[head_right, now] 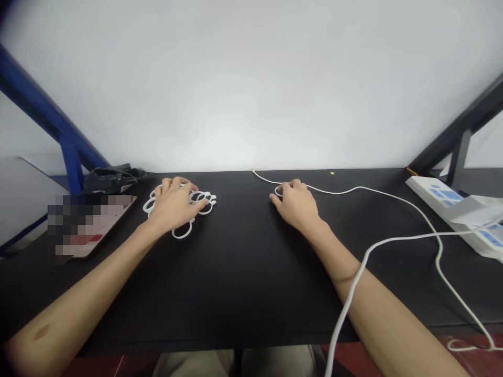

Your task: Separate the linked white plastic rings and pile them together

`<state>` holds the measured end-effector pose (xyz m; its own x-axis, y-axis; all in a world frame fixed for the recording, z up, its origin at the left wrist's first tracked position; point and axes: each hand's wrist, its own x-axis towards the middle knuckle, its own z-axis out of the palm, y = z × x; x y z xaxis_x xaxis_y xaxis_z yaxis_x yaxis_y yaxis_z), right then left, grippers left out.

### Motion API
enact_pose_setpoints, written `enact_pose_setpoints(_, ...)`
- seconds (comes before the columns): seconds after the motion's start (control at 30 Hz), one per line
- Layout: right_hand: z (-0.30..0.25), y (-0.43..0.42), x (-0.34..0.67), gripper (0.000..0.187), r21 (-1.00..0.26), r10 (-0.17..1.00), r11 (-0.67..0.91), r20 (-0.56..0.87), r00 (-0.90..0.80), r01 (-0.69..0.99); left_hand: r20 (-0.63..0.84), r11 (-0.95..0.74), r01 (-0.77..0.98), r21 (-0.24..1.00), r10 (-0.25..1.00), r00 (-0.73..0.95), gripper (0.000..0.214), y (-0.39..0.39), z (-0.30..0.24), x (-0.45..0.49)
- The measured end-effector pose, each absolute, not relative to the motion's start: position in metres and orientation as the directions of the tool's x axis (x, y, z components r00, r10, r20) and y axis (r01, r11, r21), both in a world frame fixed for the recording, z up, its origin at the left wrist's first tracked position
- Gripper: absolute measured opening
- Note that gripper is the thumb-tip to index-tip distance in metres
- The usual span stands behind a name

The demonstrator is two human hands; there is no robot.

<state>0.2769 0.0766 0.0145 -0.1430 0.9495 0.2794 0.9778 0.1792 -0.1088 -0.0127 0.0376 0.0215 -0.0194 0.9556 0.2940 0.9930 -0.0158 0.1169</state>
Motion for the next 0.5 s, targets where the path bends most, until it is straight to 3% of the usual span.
enact_pose_setpoints(0.27, 0.008, 0.080, 0.275, 0.014, -0.241, 0.901, 0.383, 0.311, -0.303, 0.892, 0.343, -0.071, 0.984, 0.164, 0.939, 0.010, 0.041, 0.030, 0.027, -0.011)
enact_pose_setpoints(0.37, 0.011, 0.073, 0.265, 0.012, -0.285, 0.847, 0.499, 0.360, -0.391, 0.818, 0.404, -0.233, 0.954, 0.190, 0.904, 0.140, 0.038, 0.023, 0.032, 0.002)
enact_pose_setpoints(0.5, 0.018, 0.056, 0.248, 0.017, -0.291, 0.662, 0.736, 0.503, -0.556, 0.612, 0.411, -0.483, 0.857, 0.180, 0.828, 0.381, 0.049, 0.014, 0.032, 0.025)
